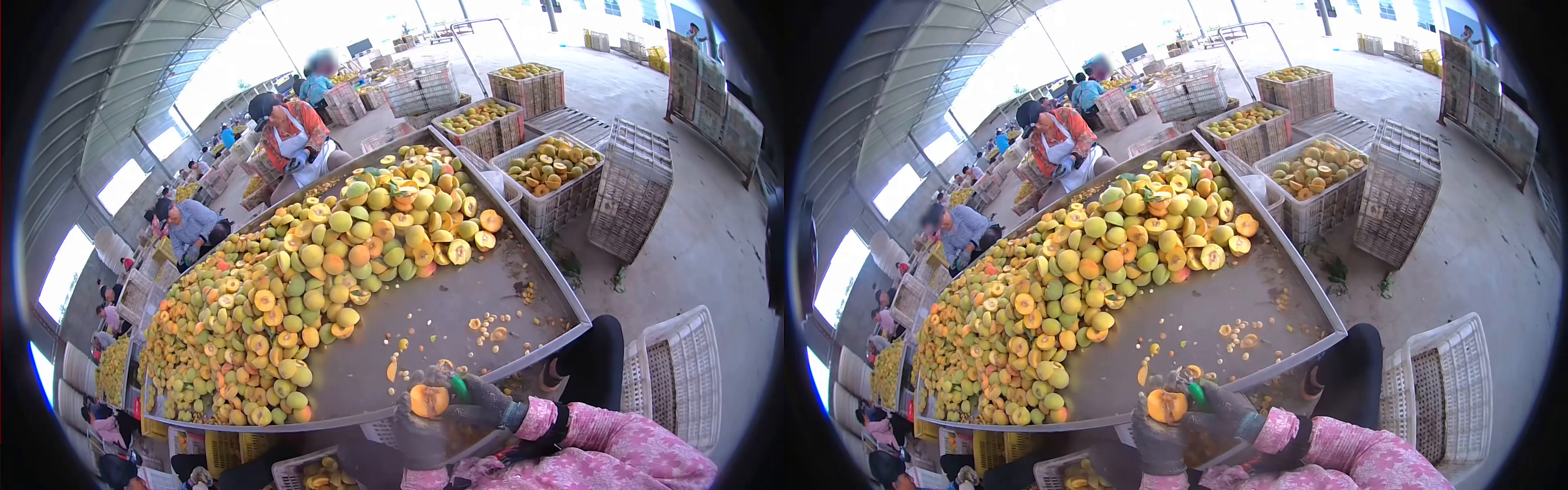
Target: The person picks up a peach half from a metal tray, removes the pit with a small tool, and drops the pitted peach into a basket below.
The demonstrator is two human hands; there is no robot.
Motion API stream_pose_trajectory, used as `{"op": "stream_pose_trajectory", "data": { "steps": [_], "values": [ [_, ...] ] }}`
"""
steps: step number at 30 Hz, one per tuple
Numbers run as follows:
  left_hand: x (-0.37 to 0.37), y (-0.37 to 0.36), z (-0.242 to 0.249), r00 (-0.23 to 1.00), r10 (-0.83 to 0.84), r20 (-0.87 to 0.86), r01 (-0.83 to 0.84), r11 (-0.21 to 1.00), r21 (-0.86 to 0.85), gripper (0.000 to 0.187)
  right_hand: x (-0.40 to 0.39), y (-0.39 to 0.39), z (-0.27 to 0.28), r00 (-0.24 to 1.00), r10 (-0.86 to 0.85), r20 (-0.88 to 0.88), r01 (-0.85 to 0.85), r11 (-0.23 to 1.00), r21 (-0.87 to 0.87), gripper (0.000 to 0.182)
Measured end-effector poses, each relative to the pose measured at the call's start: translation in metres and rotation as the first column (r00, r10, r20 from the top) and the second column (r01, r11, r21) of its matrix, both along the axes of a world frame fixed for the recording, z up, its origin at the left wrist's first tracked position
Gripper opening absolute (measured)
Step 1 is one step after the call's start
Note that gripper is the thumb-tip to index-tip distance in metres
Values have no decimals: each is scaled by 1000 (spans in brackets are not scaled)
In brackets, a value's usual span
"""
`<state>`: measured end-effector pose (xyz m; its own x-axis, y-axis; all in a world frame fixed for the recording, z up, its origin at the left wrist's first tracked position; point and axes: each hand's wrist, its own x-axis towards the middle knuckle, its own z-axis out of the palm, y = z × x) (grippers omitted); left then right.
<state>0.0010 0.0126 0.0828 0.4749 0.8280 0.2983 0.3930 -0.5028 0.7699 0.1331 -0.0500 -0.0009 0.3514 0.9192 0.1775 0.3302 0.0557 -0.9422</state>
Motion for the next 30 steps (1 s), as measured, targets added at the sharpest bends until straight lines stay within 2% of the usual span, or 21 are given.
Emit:
{"op": "stream_pose_trajectory", "data": {
  "steps": [1,2,4,7,8,10,11,12,13,14,16,17,19,20,21,22,23,24,26,28,30],
  "values": [
    [1,-6,1,995,92,-34,-87,989,116,33,-2,0,1,1000,-15,-2,15,997,-74,54],
    [3,-9,-1,996,87,-36,-83,990,115,33,-4,1,-1,1000,-19,-3,19,997,-75,54],
    [6,-13,-3,1000,-4,12,4,1000,-9,36,-6,6,-7,979,-32,-200,21,998,-58,63],
    [7,-18,-9,987,-125,101,142,971,-193,41,4,4,-1,994,30,-104,-37,997,-71,57],
    [4,-17,-12,987,-127,100,145,970,-195,41,6,3,4,994,27,-105,-34,997,-74,57],
    [-5,-11,-25,965,-261,-27,248,940,-234,45,7,1,28,918,165,-361,-159,986,46,46],
    [-6,-9,-34,964,-263,-24,250,939,-236,45,9,0,33,919,162,-360,-157,987,43,46],
    [-7,-7,-43,851,-37,524,438,600,-669,45,11,-1,36,945,154,-290,-171,985,-35,40],
    [-8,-6,-52,553,462,694,742,106,-662,46,11,-2,37,964,152,-218,-179,977,-113,34],
    [-13,-5,-59,552,465,692,743,104,-662,46,11,-2,34,964,152,-218,-180,977,-118,34],
    [-22,-4,-64,668,350,657,641,178,-747,49,9,3,19,958,-7,-287,-60,972,-226,42],
    [-25,-4,-66,667,355,655,640,177,-748,49,8,5,9,958,-5,-288,-64,971,-229,42],
    [-27,-5,-62,573,388,722,714,196,-672,48,8,9,-12,983,12,-182,-38,990,-139,30],
    [-27,-4,-60,571,389,722,714,197,-671,48,11,9,-20,959,40,-281,-78,989,-126,33],
    [-26,-4,-58,596,368,714,670,261,-695,47,9,5,-4,959,42,-280,-80,989,-127,33],
    [-26,-3,-57,620,349,702,623,324,-712,47,8,-3,25,907,-13,-422,-97,966,-238,33],
    [-24,-2,-57,617,353,703,623,326,-711,47,6,-7,40,834,-84,-545,-130,930,-342,34],
    [-22,-1,-59,601,391,697,631,304,-714,47,3,-8,31,836,-81,-544,-134,929,-344,34],
    [-20,-3,-63,585,430,688,638,279,-718,47,-7,-11,3,992,4,-123,-1,1000,30,36],
    [-18,-7,-69,798,142,586,390,619,-682,49,-7,-12,-3,996,3,-88,-1,1000,19,38],
    [-21,-3,-88,825,135,548,353,634,-688,48,-6,-15,1,998,3,-55,-3,1000,9,39]
  ]
}}
